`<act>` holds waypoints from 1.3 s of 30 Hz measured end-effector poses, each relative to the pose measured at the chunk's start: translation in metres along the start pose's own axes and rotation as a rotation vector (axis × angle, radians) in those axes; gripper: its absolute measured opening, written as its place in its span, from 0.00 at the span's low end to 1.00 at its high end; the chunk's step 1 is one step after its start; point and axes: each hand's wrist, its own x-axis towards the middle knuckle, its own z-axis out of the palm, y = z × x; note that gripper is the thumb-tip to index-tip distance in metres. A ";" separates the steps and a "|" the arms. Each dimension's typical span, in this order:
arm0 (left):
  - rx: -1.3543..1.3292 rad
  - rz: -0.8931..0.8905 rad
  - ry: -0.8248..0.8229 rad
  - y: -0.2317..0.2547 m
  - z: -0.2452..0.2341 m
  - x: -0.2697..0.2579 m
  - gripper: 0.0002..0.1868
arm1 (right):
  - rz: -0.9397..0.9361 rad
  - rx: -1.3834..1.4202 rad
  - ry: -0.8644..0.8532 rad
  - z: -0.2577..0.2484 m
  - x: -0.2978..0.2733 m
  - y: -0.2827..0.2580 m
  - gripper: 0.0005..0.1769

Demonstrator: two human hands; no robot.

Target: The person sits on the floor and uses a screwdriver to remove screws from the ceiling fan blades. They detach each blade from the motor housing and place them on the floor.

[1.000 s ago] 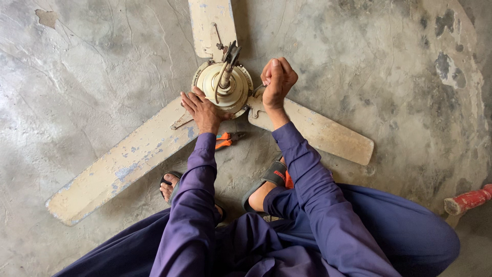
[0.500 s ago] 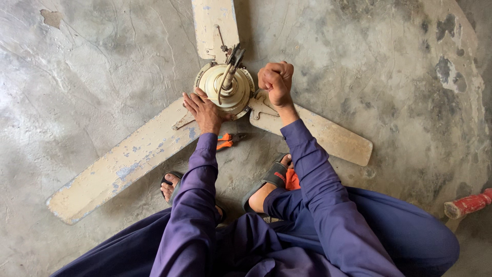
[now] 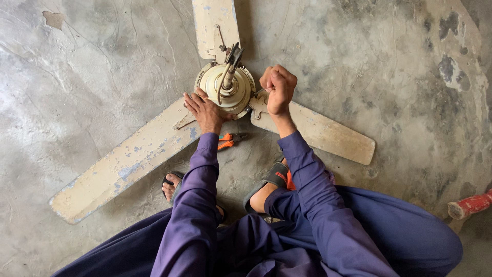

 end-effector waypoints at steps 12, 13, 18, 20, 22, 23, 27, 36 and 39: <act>0.025 -0.009 0.001 0.001 -0.001 -0.001 0.89 | 0.018 -0.082 -0.012 -0.001 0.013 -0.004 0.25; 0.019 -0.013 -0.006 0.000 -0.002 0.000 0.89 | 0.016 -0.103 0.013 0.004 0.011 -0.010 0.25; 0.007 0.011 0.034 -0.002 0.001 0.000 0.90 | -0.018 -0.129 0.088 0.015 0.011 -0.029 0.23; 0.011 0.005 0.020 -0.002 0.001 0.001 0.90 | 0.016 -0.139 0.047 0.011 0.012 -0.031 0.23; 0.010 0.007 0.032 -0.001 0.001 0.000 0.90 | 0.042 -0.135 0.017 0.005 0.012 -0.030 0.23; 0.010 0.008 0.039 0.000 0.000 0.000 0.90 | 0.050 -0.126 0.007 0.002 0.012 -0.028 0.24; 0.026 -0.014 -0.003 0.003 -0.004 0.000 0.88 | 0.013 -0.025 0.053 0.000 0.011 -0.015 0.23; 0.089 0.012 0.034 0.001 0.002 0.001 0.88 | 0.107 0.078 -0.094 -0.010 0.017 -0.007 0.24; 0.066 0.004 0.013 0.002 -0.002 0.000 0.88 | 0.089 0.093 -0.185 -0.012 0.016 -0.007 0.22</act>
